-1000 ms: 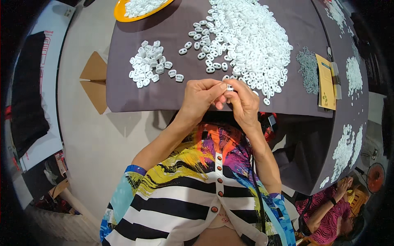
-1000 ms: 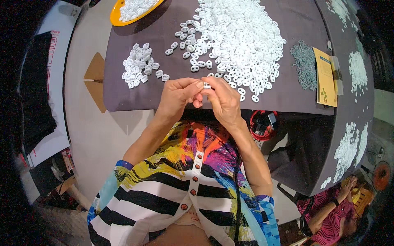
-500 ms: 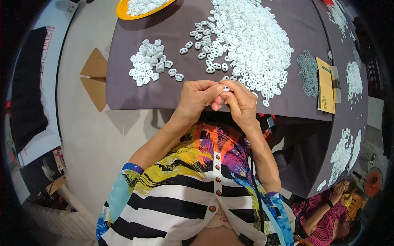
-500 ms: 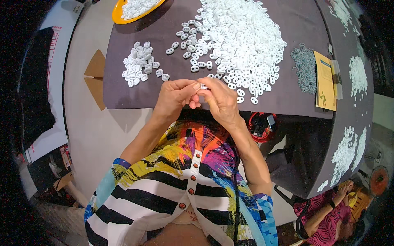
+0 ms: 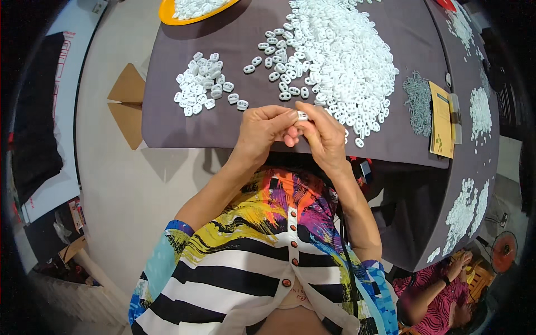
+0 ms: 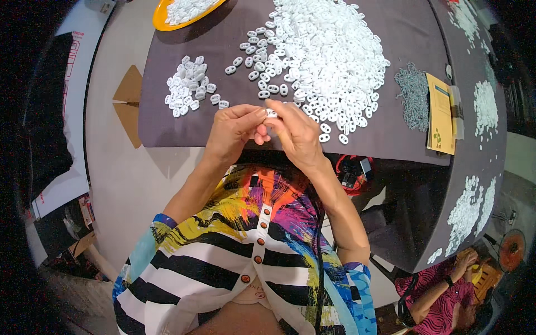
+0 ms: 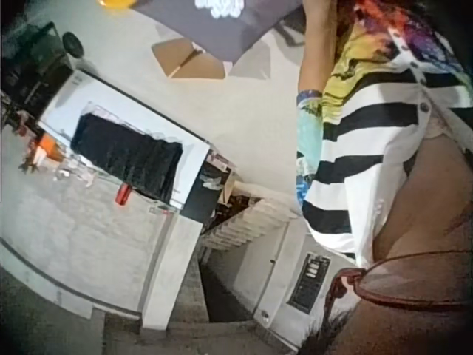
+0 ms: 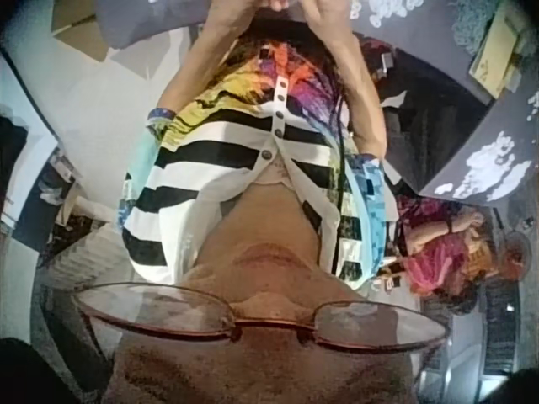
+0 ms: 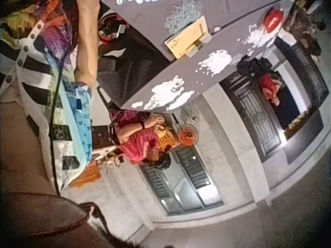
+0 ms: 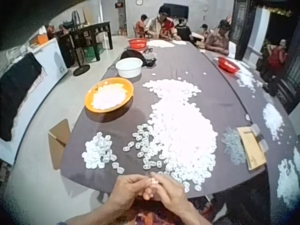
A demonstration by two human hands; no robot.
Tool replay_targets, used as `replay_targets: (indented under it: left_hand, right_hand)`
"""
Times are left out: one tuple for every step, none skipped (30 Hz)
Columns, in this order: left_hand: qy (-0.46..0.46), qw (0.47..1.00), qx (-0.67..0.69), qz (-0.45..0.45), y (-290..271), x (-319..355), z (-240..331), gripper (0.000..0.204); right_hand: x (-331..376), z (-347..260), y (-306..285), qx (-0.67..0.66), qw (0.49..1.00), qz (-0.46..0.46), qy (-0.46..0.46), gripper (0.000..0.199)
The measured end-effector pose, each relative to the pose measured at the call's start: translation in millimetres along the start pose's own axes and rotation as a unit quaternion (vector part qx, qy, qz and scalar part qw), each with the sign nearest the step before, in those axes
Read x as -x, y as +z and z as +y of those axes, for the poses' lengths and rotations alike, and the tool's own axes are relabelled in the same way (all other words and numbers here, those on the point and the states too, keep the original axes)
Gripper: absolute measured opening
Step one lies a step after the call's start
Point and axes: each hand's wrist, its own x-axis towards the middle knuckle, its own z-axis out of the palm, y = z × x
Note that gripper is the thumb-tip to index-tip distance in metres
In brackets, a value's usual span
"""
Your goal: The person sorts small white plastic manufacturing components by hand at a table.
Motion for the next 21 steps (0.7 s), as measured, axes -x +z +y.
replay_targets:
  left_hand:
    - [-0.001, 1.000, 0.000, 0.000, -3, -2, -1, 0.016]
    - [-0.002, 1.000, -0.010, -0.001, -5, -3, -1, 0.016]
    - [-0.003, 1.000, -0.019, -0.002, -6, -4, -1, 0.016]
    - [-0.004, 1.000, -0.019, -0.002, -6, -4, -1, 0.016]
    - [-0.004, 1.000, -0.026, 0.005, -5, -4, -1, 0.016]
    - [-0.004, 0.999, -0.033, 0.012, -5, -4, -1, 0.016]
    - [-0.005, 0.999, -0.034, 0.011, -6, -4, -2, 0.016]
    - [-0.003, 1.000, -0.026, 0.006, -7, -5, -3, 0.016]
    - [-0.001, 1.000, -0.018, 0.001, -7, -6, -3, 0.016]
    - [-0.001, 1.000, -0.018, -0.001, -6, -6, -3, 0.016]
    - [-0.002, 1.000, -0.021, 0.001, -4, -7, -3, 0.016]
    - [-0.004, 1.000, -0.024, 0.001, -1, -7, -3, 0.017]
    - [-0.006, 1.000, -0.026, -0.010, 1, -9, -4, 0.017]
    - [0.004, 0.997, -0.073, 0.005, 2, -9, -4, 0.017]
    - [0.015, 0.993, -0.118, 0.017, 3, -8, -5, 0.017]
    - [0.014, 0.987, -0.155, 0.044, 0, -6, -3, 0.017]
    - [0.014, 0.980, -0.189, 0.064, -6, -6, -2, 0.017]
    - [0.025, 0.973, -0.207, 0.098, -9, -4, 0, 0.016]
    - [0.022, 0.958, -0.262, 0.113, -18, -7, -1, 0.016]
    - [0.036, 0.952, -0.287, 0.100, -31, -5, 1, 0.017]
    - [0.025, 0.940, -0.325, 0.102, -41, -4, 2, 0.017]
  right_hand:
    - [3, 3, 1, -0.012, 1.000, -0.001, 0.003, 0.032]
    - [5, 5, 2, -0.012, 1.000, 0.000, 0.003, 0.032]
    - [7, 7, 3, -0.022, 1.000, 0.000, 0.016, 0.032]
    - [8, 8, 4, -0.032, 0.999, 0.000, 0.029, 0.032]
    - [8, 8, 3, -0.033, 0.999, 0.001, 0.030, 0.032]
    - [7, 7, 3, -0.025, 0.999, -0.005, 0.033, 0.032]
    - [7, 6, 2, -0.016, 0.999, -0.010, 0.036, 0.031]
    - [7, 6, 2, -0.016, 0.999, -0.009, 0.037, 0.031]
    - [8, 8, 2, -0.029, 0.998, -0.008, 0.048, 0.031]
    - [9, 8, 3, -0.041, 0.997, -0.007, 0.059, 0.031]
    - [9, 9, 2, -0.040, 0.997, -0.005, 0.059, 0.031]
    - [10, 9, 0, -0.062, 0.995, -0.005, 0.077, 0.031]
    - [11, 10, -3, -0.080, 0.992, 0.002, 0.097, 0.031]
    - [11, 10, -5, -0.071, 0.993, 0.012, 0.097, 0.031]
    - [11, 9, -6, -0.019, 0.998, -0.001, 0.062, 0.031]
    - [10, 7, -8, 0.035, 0.999, -0.014, 0.029, 0.032]
    - [11, 4, -10, 0.066, 0.998, -0.011, 0.017, 0.031]
    - [10, -2, -18, 0.080, 0.996, -0.022, 0.024, 0.029]
    - [14, -3, -32, 0.116, 0.993, -0.008, 0.027, 0.024]
    - [14, -8, -45, 0.141, 0.990, 0.002, 0.024, 0.020]
    - [19, -6, -60, 0.161, 0.986, 0.012, 0.025, 0.020]
